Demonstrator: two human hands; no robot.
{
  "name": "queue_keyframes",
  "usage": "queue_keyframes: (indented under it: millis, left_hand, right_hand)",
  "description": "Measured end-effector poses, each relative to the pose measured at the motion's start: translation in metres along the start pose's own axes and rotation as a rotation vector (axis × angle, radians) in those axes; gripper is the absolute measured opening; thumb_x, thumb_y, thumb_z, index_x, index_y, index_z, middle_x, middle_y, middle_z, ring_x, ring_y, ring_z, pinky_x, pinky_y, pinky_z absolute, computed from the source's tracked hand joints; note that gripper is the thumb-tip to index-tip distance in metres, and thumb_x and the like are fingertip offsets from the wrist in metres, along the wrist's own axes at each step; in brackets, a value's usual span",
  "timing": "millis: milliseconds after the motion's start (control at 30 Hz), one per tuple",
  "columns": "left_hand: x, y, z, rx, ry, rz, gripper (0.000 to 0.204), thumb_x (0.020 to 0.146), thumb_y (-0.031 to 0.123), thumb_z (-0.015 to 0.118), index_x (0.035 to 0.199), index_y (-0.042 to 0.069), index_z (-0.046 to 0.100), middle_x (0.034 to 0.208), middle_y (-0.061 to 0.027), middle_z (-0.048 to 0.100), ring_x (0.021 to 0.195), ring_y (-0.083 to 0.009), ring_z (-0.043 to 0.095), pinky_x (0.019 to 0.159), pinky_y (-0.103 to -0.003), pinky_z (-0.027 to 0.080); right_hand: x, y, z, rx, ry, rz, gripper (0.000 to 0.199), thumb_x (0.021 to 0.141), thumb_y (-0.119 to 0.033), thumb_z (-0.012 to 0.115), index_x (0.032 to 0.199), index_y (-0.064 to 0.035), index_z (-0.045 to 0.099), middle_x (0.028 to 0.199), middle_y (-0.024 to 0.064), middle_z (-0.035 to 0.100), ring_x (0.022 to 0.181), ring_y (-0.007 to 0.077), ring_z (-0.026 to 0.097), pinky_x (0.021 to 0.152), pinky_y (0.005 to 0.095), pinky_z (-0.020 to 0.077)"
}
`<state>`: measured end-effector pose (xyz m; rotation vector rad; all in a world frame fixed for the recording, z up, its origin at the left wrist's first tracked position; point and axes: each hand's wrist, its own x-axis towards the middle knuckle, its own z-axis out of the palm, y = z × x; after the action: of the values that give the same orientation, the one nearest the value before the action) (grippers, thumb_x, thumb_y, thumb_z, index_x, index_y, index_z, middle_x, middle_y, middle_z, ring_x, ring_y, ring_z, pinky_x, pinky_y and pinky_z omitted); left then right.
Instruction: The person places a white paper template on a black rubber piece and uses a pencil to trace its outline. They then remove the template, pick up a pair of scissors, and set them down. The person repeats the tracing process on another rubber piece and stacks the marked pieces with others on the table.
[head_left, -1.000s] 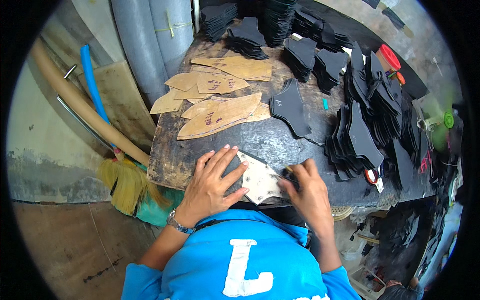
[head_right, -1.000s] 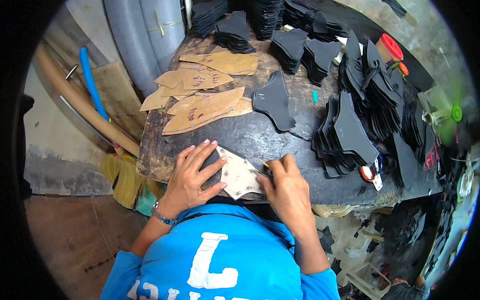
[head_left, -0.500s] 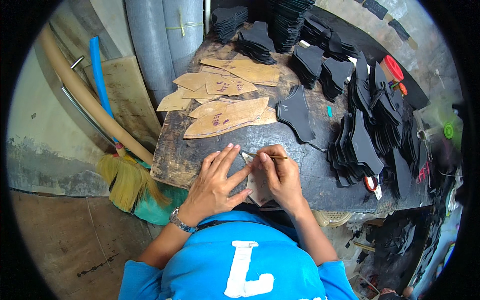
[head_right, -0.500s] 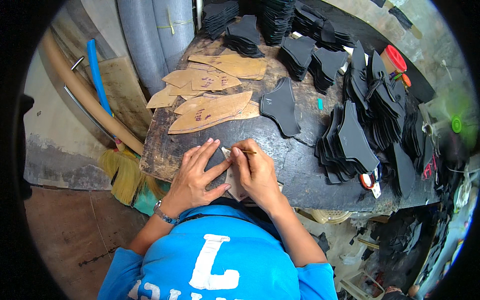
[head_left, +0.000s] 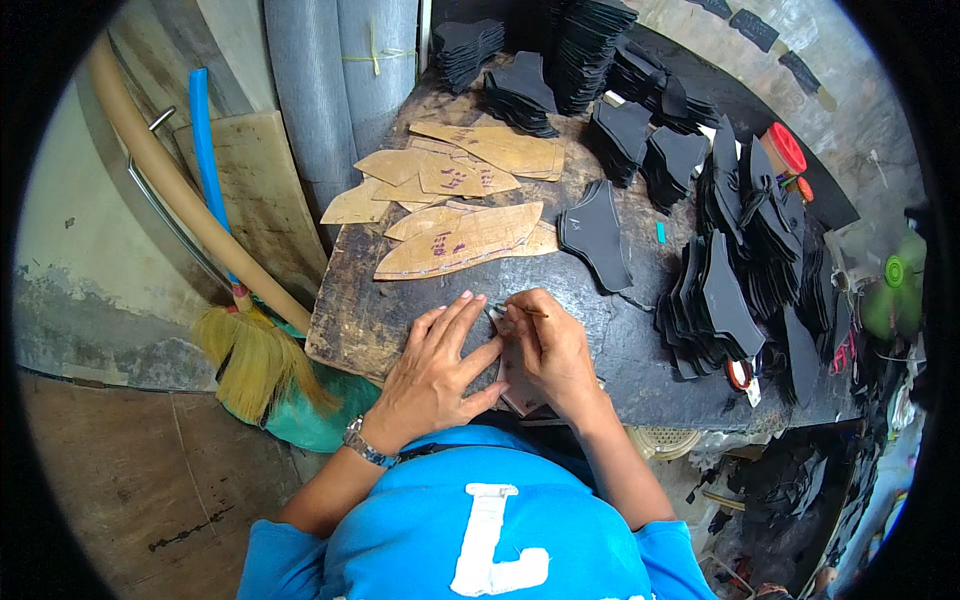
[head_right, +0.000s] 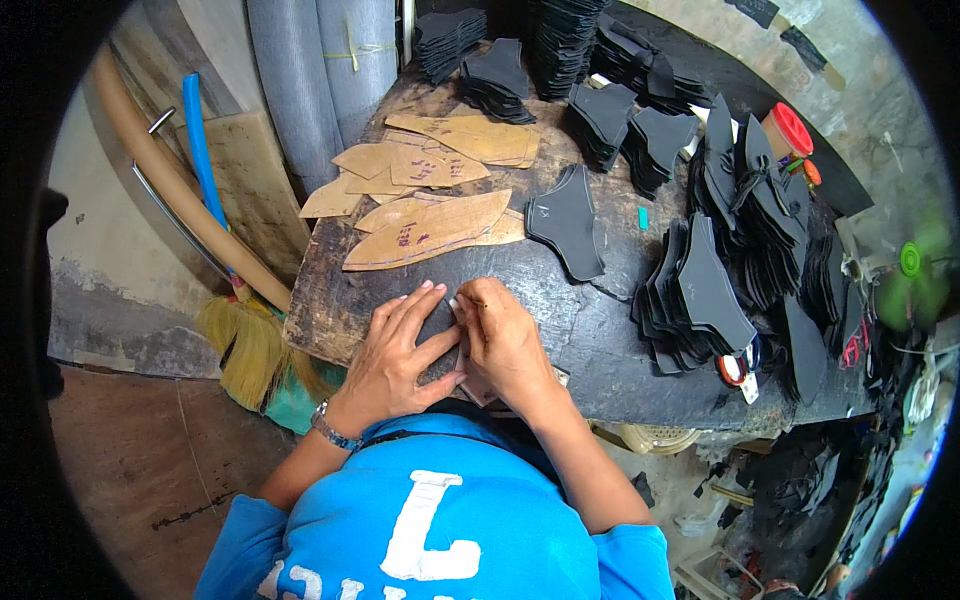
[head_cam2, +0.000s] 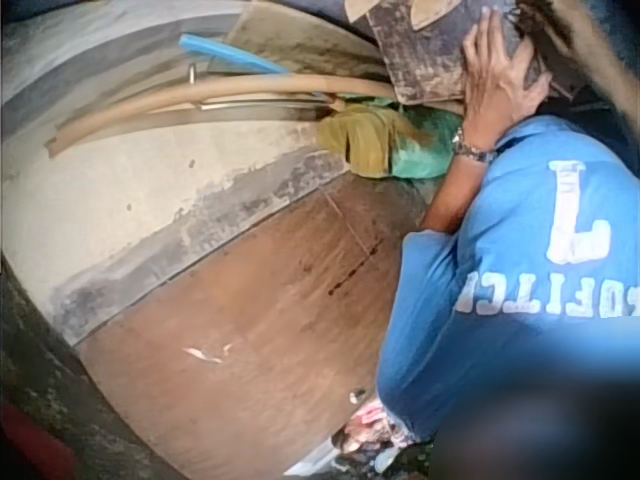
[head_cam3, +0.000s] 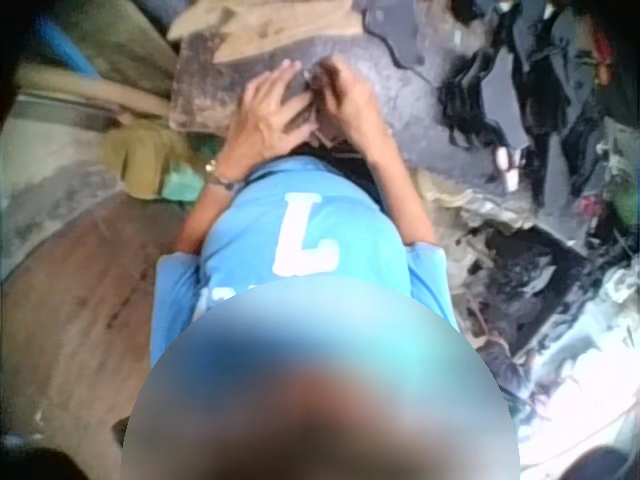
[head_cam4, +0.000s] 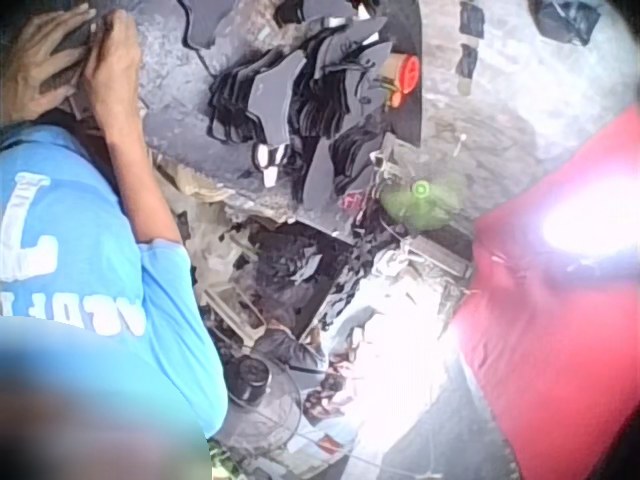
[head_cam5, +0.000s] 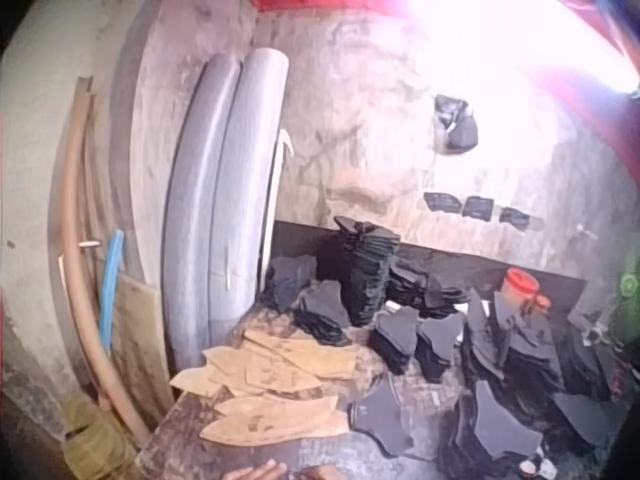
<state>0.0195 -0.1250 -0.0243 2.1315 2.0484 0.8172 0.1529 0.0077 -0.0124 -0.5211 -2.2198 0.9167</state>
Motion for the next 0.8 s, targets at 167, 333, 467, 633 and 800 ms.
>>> queue_keyframes:
  millis: [167,333,467,633,800]
  left_hand:
    - [-0.001,0.001,0.001,0.006,0.023,0.007,0.052,0.081,0.033,0.077,0.127,0.011,0.068,0.152,-0.0189,0.044,0.142,-0.0365,0.039,0.112,-0.051,0.033]
    - [-0.001,0.001,0.001,0.008,0.003,0.009,0.051,0.082,0.033,0.076,0.128,0.011,0.068,0.149,-0.0165,0.048,0.143,-0.0324,0.040,0.113,-0.051,0.032]
    - [0.000,0.001,-0.002,0.014,-0.028,0.020,0.050,0.085,0.036,0.074,0.125,0.008,0.067,0.143,-0.0182,0.053,0.141,-0.0313,0.042,0.113,-0.051,0.031]
    - [-0.001,0.003,-0.001,0.007,0.009,0.015,0.052,0.084,0.036,0.074,0.125,0.006,0.065,0.143,-0.0168,0.054,0.140,-0.0299,0.045,0.113,-0.050,0.032]
    - [-0.001,0.000,0.003,-0.099,0.059,-0.020,0.078,0.078,0.032,0.081,0.142,0.005,0.046,0.147,-0.0126,0.052,0.140,-0.0285,0.045,0.114,-0.050,0.032]
  right_hand:
    - [-0.005,-0.004,-0.006,0.154,0.050,0.176,0.008,0.100,-0.006,0.057,0.098,0.0008,0.058,0.081,0.0179,0.061,0.072,0.0333,0.066,0.067,0.0390,0.0521]
    - [-0.009,0.002,-0.007,0.166,0.015,0.219,0.008,0.100,-0.006,0.057,0.096,0.0008,0.057,0.082,0.0181,0.062,0.071,0.0326,0.066,0.066,0.0389,0.0517]
    - [-0.011,0.008,0.001,-0.004,0.026,-0.038,0.014,0.104,-0.008,0.053,0.095,0.0004,0.060,0.078,0.0112,0.065,0.071,0.0203,0.067,0.067,0.0323,0.0523]
    - [-0.022,0.007,-0.009,0.150,0.097,0.150,0.013,0.103,-0.008,0.054,0.094,0.0016,0.059,0.080,0.0125,0.063,0.069,0.0228,0.067,0.064,0.0328,0.0517]
    - [-0.029,0.006,-0.012,0.098,0.066,0.045,0.010,0.101,-0.004,0.056,0.092,0.0026,0.058,0.079,0.0140,0.062,0.065,0.0247,0.066,0.060,0.0337,0.0508]
